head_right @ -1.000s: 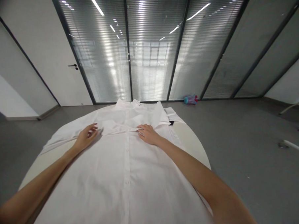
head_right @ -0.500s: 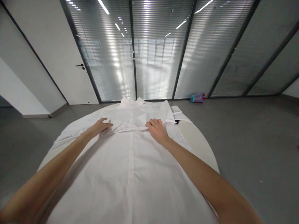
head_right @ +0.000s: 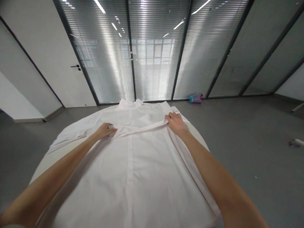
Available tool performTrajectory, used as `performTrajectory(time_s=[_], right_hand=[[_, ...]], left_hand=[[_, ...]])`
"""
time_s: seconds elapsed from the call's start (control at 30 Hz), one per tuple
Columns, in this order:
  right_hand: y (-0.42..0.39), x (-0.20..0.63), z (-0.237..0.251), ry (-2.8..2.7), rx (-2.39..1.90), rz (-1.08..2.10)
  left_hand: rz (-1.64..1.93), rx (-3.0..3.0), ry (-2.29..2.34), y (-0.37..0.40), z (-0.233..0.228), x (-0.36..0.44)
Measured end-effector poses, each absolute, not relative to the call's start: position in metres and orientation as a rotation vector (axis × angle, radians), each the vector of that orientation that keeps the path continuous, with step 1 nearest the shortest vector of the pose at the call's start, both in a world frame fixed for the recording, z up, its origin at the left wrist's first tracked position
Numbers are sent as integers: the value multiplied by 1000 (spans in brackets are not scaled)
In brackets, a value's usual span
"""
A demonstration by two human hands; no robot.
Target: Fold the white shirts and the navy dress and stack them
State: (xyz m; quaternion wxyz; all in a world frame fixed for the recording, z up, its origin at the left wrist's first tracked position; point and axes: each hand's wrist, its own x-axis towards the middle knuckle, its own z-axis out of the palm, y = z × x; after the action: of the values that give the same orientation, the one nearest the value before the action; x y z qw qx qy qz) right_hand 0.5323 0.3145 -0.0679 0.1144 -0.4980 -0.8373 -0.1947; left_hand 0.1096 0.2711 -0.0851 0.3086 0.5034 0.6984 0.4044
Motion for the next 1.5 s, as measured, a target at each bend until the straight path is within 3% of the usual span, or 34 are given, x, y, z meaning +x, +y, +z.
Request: performTrajectory(time_s=[0.2, 0.37, 0.5, 0.8, 1.07, 1.13, 1.3, 1.5], right_hand=[[313, 558, -81, -2116, -1673, -572], [328, 578, -103, -1900, -1802, -104], [334, 582, -106, -1950, -1720, 35], [328, 535, -89, -1998, -1692, -55], [297, 508, -66, -2202, -1790, 71], [275, 489, -55, -2319, -1653, 177], [214, 429, -58, -2749, -663, 477], [230, 414, -82, -2862, -743, 236]], left_hand=[[1214, 1109, 1544, 241, -74, 118], [1214, 954, 1345, 208, -76, 133], [1396, 776, 1193, 201, -74, 143], [1855, 761, 1244, 188, -42, 106], [1608, 541, 1403, 134, -70, 92], [1669, 537, 1362, 133, -69, 93], [1775, 705, 1141, 130, -51, 93], [1924, 705, 1014, 119, -31, 89]])
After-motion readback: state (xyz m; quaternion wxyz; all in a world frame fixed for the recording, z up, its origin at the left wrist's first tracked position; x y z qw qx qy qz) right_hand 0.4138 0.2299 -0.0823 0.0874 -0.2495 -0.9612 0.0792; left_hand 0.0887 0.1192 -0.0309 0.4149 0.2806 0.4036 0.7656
